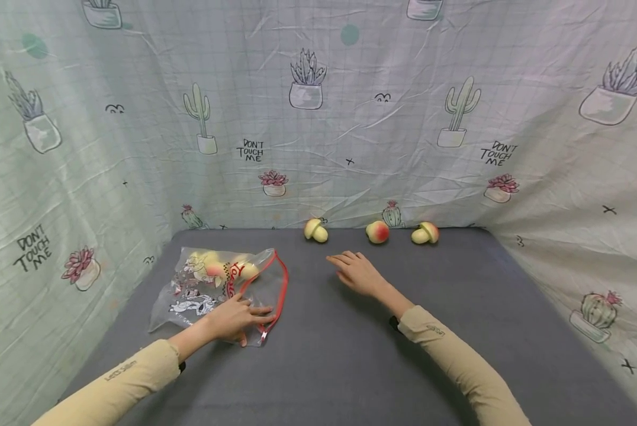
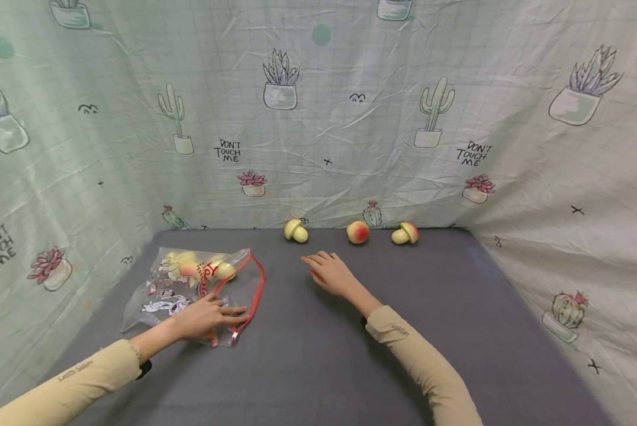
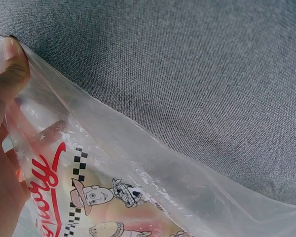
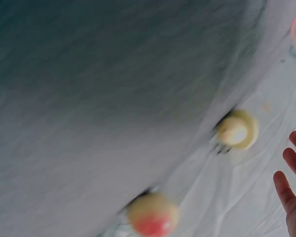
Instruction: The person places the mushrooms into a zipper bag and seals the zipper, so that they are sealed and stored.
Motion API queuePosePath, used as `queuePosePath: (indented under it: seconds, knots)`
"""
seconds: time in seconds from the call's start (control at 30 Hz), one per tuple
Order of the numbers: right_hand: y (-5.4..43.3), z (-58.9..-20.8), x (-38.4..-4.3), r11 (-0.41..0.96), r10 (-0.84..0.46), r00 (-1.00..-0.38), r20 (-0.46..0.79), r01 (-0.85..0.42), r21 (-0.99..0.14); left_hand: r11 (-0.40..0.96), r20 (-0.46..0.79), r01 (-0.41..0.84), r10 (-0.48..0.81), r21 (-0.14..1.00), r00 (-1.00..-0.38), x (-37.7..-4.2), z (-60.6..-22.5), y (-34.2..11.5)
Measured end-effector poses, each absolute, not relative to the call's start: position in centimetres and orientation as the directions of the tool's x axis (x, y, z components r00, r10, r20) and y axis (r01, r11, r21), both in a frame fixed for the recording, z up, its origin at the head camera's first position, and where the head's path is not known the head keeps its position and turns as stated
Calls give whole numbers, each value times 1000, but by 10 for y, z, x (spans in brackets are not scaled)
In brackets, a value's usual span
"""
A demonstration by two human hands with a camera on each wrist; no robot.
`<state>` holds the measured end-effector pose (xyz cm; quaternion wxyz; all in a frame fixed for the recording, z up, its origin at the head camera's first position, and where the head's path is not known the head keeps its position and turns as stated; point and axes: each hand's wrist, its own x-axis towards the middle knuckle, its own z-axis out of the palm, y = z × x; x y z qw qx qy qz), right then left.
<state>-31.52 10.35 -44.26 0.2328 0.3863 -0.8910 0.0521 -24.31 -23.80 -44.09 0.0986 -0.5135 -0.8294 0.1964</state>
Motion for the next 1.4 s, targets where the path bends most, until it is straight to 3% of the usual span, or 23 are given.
queuePosePath:
  seconds: [0.4,0.7,1.4]
  knots:
    - [164,-444,-335,802,-513,-681,522,-597,8,412,-22,820,889,-398,-457,-242,-439,-239]
    - [210,-449,-349,878,-407,-731,548,-478,15,408,-32,819,888,-404,-459,-242,-439,-239]
    - [283,-450,-372,962,-173,-785,594,-264,-68,395,-39,807,889,-439,-456,-242,-442,-237]
